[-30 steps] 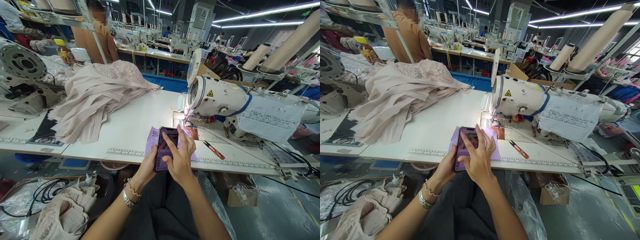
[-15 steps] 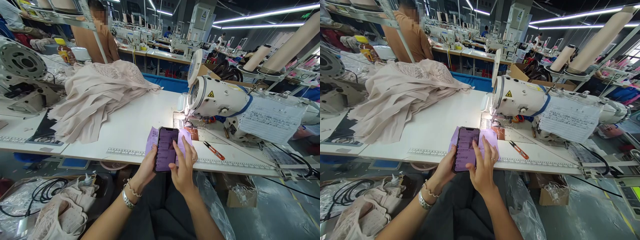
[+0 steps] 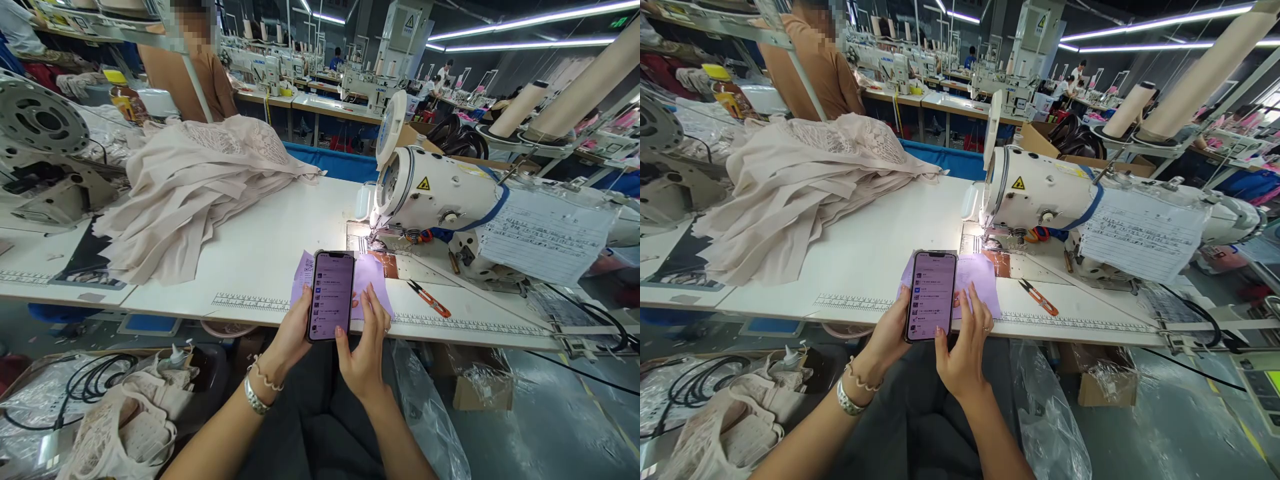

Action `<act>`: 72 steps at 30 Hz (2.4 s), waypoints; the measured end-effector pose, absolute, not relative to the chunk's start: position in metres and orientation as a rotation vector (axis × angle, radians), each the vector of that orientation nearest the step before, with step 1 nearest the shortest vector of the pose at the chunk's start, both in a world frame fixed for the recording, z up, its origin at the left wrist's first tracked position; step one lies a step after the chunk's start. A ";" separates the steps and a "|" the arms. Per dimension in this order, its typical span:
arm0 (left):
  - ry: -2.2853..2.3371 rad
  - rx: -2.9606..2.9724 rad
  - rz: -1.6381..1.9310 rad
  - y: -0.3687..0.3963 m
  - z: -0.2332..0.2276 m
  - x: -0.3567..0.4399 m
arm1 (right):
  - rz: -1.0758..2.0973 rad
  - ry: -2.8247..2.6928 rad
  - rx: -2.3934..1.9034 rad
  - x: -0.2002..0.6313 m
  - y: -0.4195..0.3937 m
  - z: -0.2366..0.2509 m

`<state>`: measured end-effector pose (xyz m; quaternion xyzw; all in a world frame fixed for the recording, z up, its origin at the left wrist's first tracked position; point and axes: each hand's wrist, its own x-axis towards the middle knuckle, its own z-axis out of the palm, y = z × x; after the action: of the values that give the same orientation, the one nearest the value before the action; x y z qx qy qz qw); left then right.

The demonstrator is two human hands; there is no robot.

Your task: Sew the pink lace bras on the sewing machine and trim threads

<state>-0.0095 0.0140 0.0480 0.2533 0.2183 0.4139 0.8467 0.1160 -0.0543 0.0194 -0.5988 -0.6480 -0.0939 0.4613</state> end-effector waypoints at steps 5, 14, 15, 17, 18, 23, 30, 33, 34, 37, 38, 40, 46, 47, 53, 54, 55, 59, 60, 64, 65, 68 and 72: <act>0.483 0.555 0.867 0.013 0.049 -0.010 | -0.247 -1.546 -1.503 0.114 -0.049 0.021; 0.554 0.477 0.940 0.015 0.040 -0.006 | -0.325 -1.687 -1.429 0.107 -0.061 0.020; 0.564 0.476 0.941 0.015 0.039 -0.006 | -0.339 -1.701 -1.431 0.106 -0.062 0.020; 0.570 0.482 0.936 0.016 0.039 -0.006 | -0.355 -1.713 -1.435 0.106 -0.062 0.020; 0.566 0.487 0.935 0.015 0.039 -0.007 | -0.356 -1.716 -1.438 0.106 -0.062 0.020; 0.539 0.494 0.936 0.015 0.040 -0.007 | -0.365 -1.710 -1.445 0.106 -0.062 0.022; 0.497 0.480 0.924 0.014 0.040 -0.006 | -0.392 -1.748 -1.442 0.102 -0.058 0.024; 0.504 0.462 0.925 0.014 0.041 -0.007 | -0.395 -1.737 -1.440 0.101 -0.058 0.025; 0.502 0.462 0.924 0.014 0.041 -0.007 | -0.394 -1.733 -1.441 0.101 -0.059 0.024; 0.493 0.475 0.911 0.014 0.041 -0.007 | -0.397 -1.742 -1.456 0.101 -0.060 0.024; 0.492 0.479 0.908 0.014 0.040 -0.007 | -0.397 -1.752 -1.462 0.101 -0.060 0.024; 0.501 0.479 0.912 0.014 0.039 -0.007 | -0.393 -1.767 -1.474 0.101 -0.060 0.023; 0.534 0.466 0.910 0.014 0.042 -0.007 | -0.411 -1.640 -1.574 0.103 -0.058 0.023; 0.530 0.461 0.892 0.014 0.043 -0.007 | -0.412 -1.625 -1.580 0.104 -0.058 0.023; 0.548 0.454 0.909 0.014 0.043 -0.007 | -0.390 -1.674 -1.537 0.105 -0.060 0.025; 0.548 0.454 0.921 0.014 0.042 -0.007 | -0.390 -1.693 -1.524 0.104 -0.060 0.026; 0.546 0.455 0.928 0.014 0.040 -0.007 | -0.392 -1.709 -1.511 0.103 -0.060 0.026; 0.530 0.460 0.928 0.014 0.036 -0.008 | -0.395 -1.752 -1.485 0.100 -0.059 0.025; 0.525 0.461 0.921 0.014 0.036 -0.008 | -0.392 -1.760 -1.482 0.100 -0.059 0.024; 0.525 0.456 0.918 0.014 0.037 -0.008 | -0.397 -1.763 -1.465 0.100 -0.058 0.024; 0.534 0.453 0.922 0.014 0.037 -0.008 | -0.402 -1.755 -1.462 0.100 -0.058 0.024; 0.557 0.453 0.930 0.014 0.039 -0.008 | -0.410 -1.715 -1.474 0.104 -0.055 0.028; 0.532 0.466 0.905 0.014 0.042 -0.008 | -0.400 -1.660 -1.504 0.112 -0.047 0.038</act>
<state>-0.0079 0.0140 0.0424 0.2202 0.2517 0.4280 0.8396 0.1121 -0.0466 0.0377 -0.5998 -0.6623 -0.1596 0.4197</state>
